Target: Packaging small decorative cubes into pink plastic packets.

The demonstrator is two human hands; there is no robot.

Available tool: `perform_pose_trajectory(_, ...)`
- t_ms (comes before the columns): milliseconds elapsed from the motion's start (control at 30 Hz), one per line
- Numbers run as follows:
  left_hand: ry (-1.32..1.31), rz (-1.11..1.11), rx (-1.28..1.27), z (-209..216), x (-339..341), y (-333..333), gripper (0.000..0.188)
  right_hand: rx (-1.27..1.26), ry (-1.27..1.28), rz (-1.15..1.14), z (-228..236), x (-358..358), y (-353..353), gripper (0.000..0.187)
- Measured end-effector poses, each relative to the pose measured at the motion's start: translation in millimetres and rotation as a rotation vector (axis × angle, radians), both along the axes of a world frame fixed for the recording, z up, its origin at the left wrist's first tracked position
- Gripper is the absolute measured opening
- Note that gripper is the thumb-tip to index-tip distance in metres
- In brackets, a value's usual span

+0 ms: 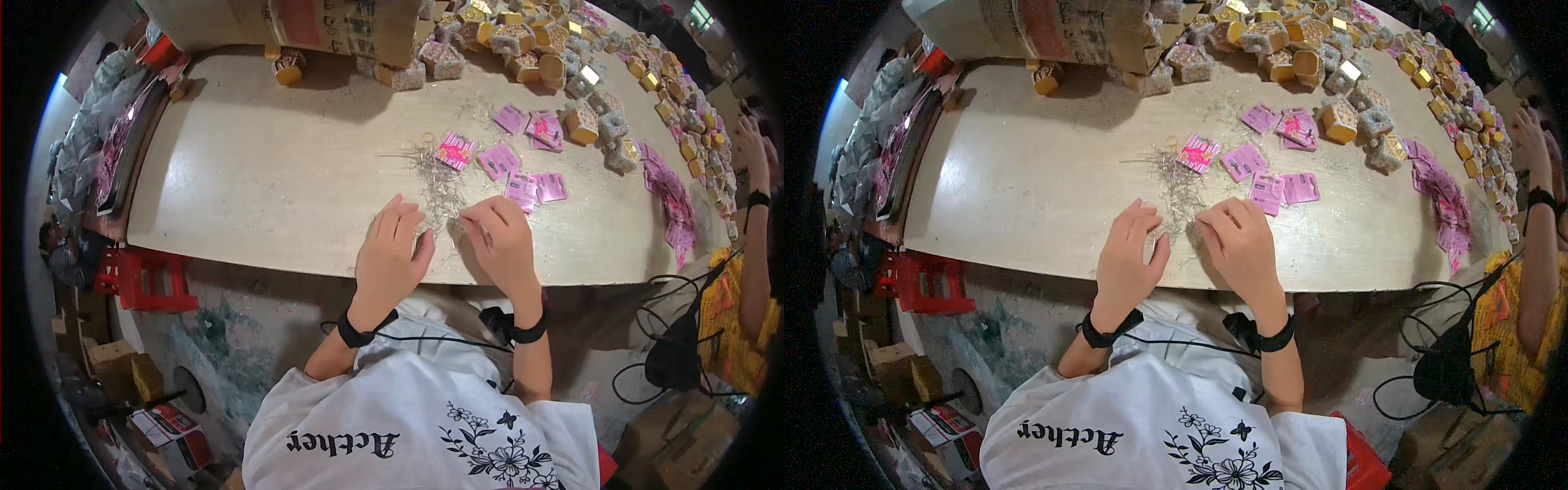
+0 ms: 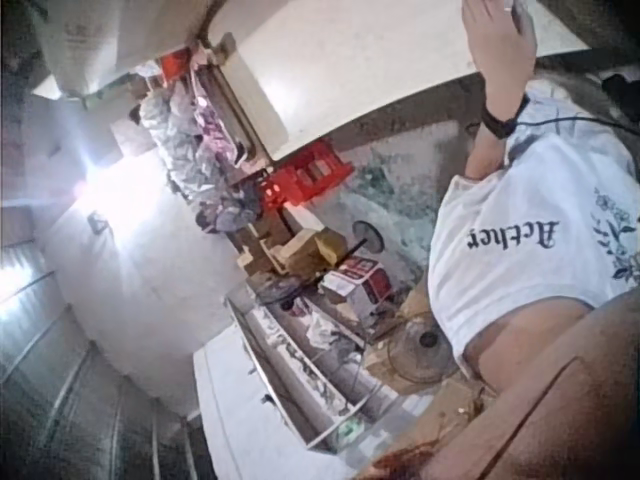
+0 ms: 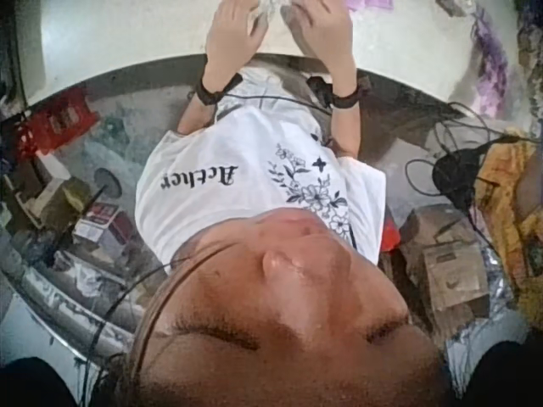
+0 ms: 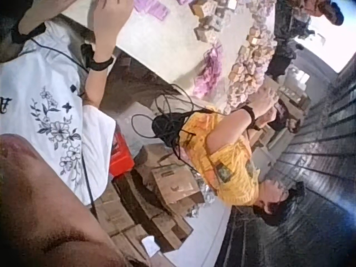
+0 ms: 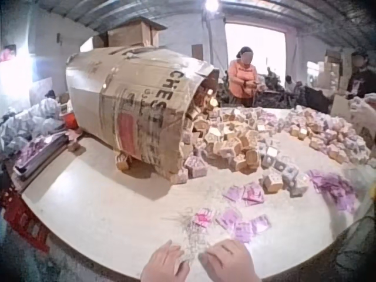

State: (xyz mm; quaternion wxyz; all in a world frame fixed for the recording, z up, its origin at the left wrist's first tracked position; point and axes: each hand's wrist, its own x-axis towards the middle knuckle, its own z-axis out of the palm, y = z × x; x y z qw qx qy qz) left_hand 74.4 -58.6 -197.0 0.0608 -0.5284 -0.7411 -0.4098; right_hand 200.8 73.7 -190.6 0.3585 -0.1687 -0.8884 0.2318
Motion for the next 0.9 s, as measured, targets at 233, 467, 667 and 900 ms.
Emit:
perform_pose_trajectory(233, 0.043, 0.018, -0.024, -2, 1, -2, 0.021, -0.137, 0.232, -0.049, -3, 7, -4, 0.019)
perform_pose_trajectory(467, 0.046, -0.019, -0.044, 0, 3, -2, 0.02, -0.167, 0.26, -0.144, -6, 12, 0, 0.012)
perform_pose_trajectory(667, 0.111, -0.065, -0.045, -5, -1, 5, 0.017, -0.172, 0.355, -0.058, -12, 9, 10, 0.012)
perform_pose_trajectory(900, 0.203, -0.045, -0.045, -8, 2, 6, 0.011, 0.222, 0.449, -0.062, -14, 1, -9, 0.019)
